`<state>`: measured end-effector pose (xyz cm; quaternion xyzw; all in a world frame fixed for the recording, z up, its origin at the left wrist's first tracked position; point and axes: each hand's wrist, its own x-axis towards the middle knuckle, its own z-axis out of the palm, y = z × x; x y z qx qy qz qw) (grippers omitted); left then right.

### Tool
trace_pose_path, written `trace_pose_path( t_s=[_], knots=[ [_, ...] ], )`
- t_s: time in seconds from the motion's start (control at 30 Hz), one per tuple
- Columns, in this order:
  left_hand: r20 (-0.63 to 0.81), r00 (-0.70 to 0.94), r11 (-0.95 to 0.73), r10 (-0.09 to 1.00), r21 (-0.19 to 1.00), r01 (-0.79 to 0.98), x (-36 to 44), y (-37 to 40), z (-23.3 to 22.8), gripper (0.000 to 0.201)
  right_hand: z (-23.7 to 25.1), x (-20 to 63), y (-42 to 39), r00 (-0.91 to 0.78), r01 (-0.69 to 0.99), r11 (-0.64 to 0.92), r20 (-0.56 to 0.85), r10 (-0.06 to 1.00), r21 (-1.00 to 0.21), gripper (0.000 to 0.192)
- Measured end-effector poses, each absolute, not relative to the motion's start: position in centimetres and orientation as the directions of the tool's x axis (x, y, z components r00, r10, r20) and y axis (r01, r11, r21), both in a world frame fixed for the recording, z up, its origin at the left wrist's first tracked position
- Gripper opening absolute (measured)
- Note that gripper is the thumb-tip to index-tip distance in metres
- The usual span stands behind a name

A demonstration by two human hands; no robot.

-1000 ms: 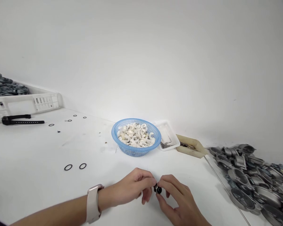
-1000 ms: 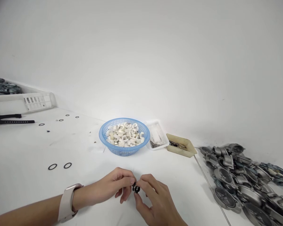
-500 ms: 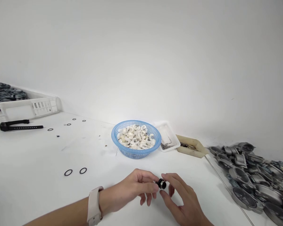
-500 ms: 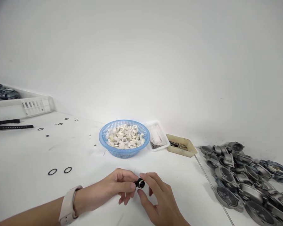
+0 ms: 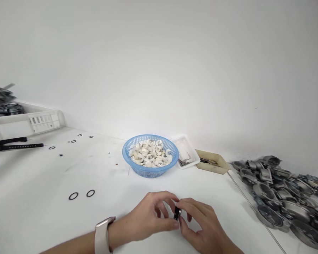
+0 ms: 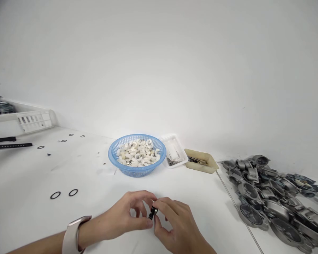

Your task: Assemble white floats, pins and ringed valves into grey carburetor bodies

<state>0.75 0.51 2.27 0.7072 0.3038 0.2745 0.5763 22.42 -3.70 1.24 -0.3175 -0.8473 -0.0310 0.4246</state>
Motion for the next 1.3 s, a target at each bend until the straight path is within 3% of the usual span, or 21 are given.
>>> trace_pose_path(
  t_s=[0.17, 0.43, 0.77, 0.93, 1.03, 1.13, 1.2, 1.3],
  knots=[
    [0.039, 0.653, -0.163, 0.756, 0.978, 0.13, 0.8, 0.4, 2.3, 0.041, 1.1, 22.3, -3.7, -0.446, 0.55, 0.797, 0.719, 0.534, -0.251, 0.035],
    [0.161, 0.658, -0.428, 0.735, 0.863, 0.267, 0.4, -0.1, 2.5, 0.029, 0.9, 22.4, -3.8, -0.465, 0.547, 0.792, 0.688, 0.557, -0.272, 0.033],
    [0.155, 0.668, -0.434, 0.728, 0.859, 0.273, 0.4, -0.1, 2.6, 0.027, 1.0, 22.3, -3.8, -0.445, 0.537, 0.788, 0.692, 0.568, -0.3, 0.031],
    [0.159, 0.678, -0.453, 0.717, 0.847, 0.28, 0.2, 0.0, 1.9, 0.051, 1.3, 22.6, -3.6, -0.474, 0.573, 0.786, 0.687, 0.55, -0.234, 0.027],
    [0.242, 0.703, -0.637, 0.669, 0.674, 0.374, -0.1, 0.3, 1.6, 0.052, 1.2, 23.4, -3.1, -0.517, 0.605, 0.781, 0.672, 0.53, -0.151, 0.023],
    [0.339, 0.758, -0.825, 0.558, 0.33, 0.459, -0.9, 0.9, 2.1, 0.039, 0.3, 24.2, -2.3, -0.545, 0.635, 0.764, 0.635, 0.548, -0.115, 0.025],
    [0.416, 0.732, -0.838, 0.539, 0.173, 0.518, -2.0, 1.6, 3.1, 0.033, -0.6, 24.8, -1.7, -0.542, 0.653, 0.752, 0.636, 0.549, -0.093, 0.03],
    [0.543, 0.559, -0.718, 0.627, 0.123, 0.685, -5.3, 3.2, 4.9, 0.028, -1.8, 25.6, -0.9, -0.529, 0.666, 0.746, 0.701, 0.478, -0.006, 0.037]
  ],
)
